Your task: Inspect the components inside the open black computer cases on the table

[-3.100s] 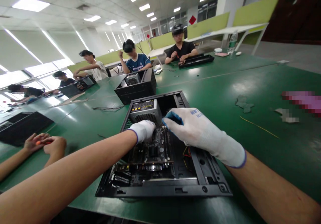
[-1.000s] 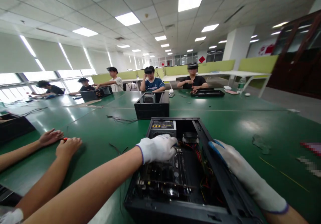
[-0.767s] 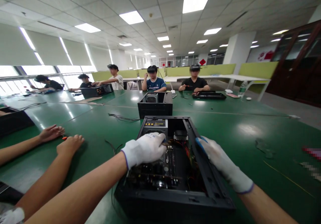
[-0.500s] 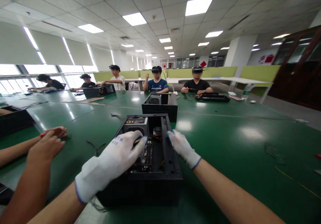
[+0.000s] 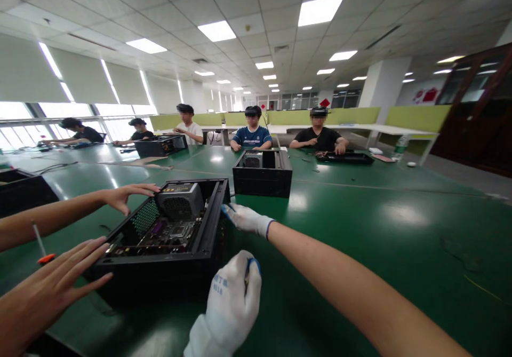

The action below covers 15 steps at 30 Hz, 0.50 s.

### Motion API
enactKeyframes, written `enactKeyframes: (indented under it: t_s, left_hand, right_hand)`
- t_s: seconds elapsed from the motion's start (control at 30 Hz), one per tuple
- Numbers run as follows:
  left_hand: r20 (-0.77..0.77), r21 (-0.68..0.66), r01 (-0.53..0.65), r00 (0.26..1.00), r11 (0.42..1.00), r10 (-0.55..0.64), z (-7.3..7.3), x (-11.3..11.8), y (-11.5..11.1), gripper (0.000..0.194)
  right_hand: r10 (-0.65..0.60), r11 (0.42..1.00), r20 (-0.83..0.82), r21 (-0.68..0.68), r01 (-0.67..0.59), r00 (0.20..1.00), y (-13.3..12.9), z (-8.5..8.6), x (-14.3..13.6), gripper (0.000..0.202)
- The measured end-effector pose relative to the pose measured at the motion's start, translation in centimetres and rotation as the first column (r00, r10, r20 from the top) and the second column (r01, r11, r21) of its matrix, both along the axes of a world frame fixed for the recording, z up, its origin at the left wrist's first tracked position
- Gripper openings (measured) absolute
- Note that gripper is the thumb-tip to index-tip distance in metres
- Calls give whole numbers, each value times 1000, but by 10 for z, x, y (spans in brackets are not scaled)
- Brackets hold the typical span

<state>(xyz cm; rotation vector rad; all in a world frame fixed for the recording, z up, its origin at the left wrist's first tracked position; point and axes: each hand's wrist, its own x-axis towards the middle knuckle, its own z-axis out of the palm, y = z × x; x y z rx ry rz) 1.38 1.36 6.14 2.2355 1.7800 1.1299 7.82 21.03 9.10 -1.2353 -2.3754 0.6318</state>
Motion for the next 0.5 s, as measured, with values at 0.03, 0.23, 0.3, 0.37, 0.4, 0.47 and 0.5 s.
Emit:
enactKeyframes:
  t_s: [0.03, 0.23, 0.3, 0.37, 0.4, 0.47, 0.5]
  left_hand:
    - [-34, -39, 6, 999, 999, -7, -11, 2, 6, 30]
    - [-109, -195, 7, 994, 981, -28, -56, 12, 42, 27]
    - [-83, -198, -9, 996, 980, -8, -64, 12, 48, 29]
    - [-83, -175, 2, 996, 985, -17, -72, 12, 50, 28]
    - [-91, -147, 7, 996, 989, -21, -75, 12, 50, 28]
    - [-114, -53, 1, 993, 999, -7, -82, 13, 50, 26]
    - [-123, 0, -5, 992, 1000, 5, -85, 13, 51, 25]
  right_hand:
    - [-19, 1000, 48, 15, 18, 999, 6, -3, 14, 52]
    - [-320, 941, 266, 204, 271, 909, 61, 3, 86, 85]
    - [-407, 901, 293, 284, 328, 865, 82, 12, 102, 82]
    - [-454, 873, 319, 346, 344, 832, 103, 20, 113, 78]
    - [-466, 865, 336, 367, 341, 819, 113, 24, 117, 76]
    - [-477, 859, 375, 392, 330, 795, 133, 29, 119, 76]
    - [-477, 859, 395, 399, 321, 785, 143, 30, 119, 76]
